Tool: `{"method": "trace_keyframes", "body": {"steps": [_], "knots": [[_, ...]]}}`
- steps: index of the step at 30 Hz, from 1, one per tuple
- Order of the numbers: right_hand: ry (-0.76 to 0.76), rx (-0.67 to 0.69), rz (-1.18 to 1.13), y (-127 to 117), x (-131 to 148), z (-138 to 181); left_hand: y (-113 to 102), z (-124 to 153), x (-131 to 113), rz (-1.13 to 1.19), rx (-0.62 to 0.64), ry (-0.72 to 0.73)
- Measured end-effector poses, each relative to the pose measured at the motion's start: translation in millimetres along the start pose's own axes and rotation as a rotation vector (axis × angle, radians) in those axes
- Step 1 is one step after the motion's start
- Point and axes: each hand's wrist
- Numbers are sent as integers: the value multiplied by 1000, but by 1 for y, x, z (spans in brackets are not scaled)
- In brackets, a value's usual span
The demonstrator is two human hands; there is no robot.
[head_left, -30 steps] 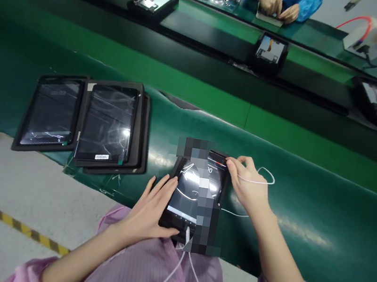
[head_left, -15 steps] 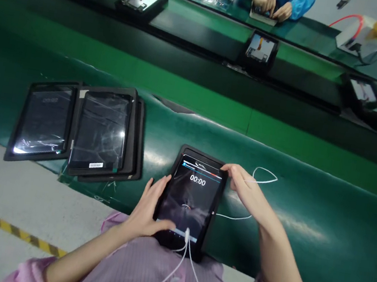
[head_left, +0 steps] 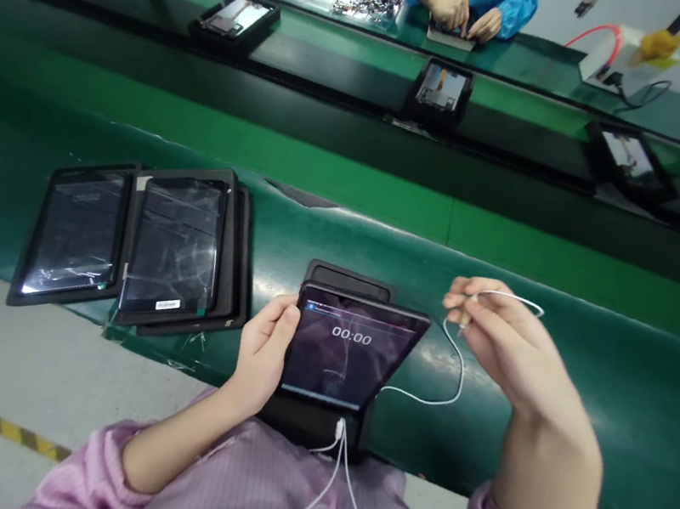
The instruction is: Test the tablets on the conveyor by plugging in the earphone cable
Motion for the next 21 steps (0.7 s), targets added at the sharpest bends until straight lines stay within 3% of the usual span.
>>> {"method": "trace_keyframes", "body": {"steps": [6, 10, 14, 21], "knots": [[-447, -263, -123, 13, 43, 21, 10, -12, -3, 66, -37, 243], [-670, -191, -170, 40, 50, 33, 9, -11, 4, 139, -20, 259], [-679, -56, -240, 59, 43, 39, 4, -5, 6, 203, 36, 254], [-737, -176, -166, 69, 44, 45, 2, -3, 5, 191, 55, 252]]}}
Point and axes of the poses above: each hand's wrist, its own z-axis away from the middle knuckle, its own y-axis out of the palm, x = y × z, and after that the axes turned 11 degrees about -x, right-handed
